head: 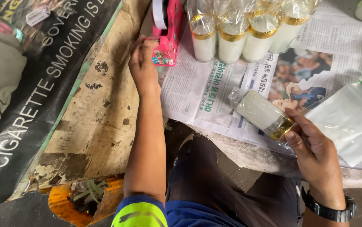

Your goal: The person is manually wrapping small white jars with gold lids in clear plastic sleeves and sealing them using a tape dispenser.

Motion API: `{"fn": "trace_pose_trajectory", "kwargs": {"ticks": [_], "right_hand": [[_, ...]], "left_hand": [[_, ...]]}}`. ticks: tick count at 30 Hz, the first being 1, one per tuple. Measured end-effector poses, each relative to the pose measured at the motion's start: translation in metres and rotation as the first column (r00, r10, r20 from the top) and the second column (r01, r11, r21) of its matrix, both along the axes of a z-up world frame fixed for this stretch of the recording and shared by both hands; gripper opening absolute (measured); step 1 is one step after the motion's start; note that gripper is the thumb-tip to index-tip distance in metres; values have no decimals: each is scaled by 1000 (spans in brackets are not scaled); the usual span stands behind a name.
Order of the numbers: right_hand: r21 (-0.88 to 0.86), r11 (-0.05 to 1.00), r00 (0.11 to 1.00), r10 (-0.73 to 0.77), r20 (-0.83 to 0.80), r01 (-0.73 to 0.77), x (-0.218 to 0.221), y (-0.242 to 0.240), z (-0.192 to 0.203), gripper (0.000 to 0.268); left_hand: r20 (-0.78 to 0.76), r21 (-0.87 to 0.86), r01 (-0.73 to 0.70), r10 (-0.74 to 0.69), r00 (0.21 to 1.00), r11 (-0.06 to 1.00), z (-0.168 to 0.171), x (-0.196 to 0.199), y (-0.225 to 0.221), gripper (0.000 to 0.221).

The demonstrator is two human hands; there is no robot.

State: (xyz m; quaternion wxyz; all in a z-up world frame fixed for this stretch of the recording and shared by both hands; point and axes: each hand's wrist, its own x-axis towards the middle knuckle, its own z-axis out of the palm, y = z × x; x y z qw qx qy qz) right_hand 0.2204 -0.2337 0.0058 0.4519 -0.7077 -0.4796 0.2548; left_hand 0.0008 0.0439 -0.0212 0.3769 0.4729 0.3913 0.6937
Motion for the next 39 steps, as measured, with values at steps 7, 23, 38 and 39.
{"fn": "trace_pose_trajectory", "kwargs": {"ticks": [7,23,38,39], "right_hand": [[14,1000,1000,8,-2,-8,-2,0,2,45],[-43,999,1000,-9,17,10,1,1,4,44],[0,999,999,34,-12,-34,1,1,3,44],[-13,1000,1000,25,-11,-25,1,1,4,44]], "left_hand": [[-143,-63,-41,31,989,997,-9,-2,-10,19],[-335,-69,323,-327,884,944,43,-8,-83,18],[-317,-160,801,-799,511,577,30,66,-125,31],[-333,-159,788,-784,524,594,31,68,-125,32]]}}
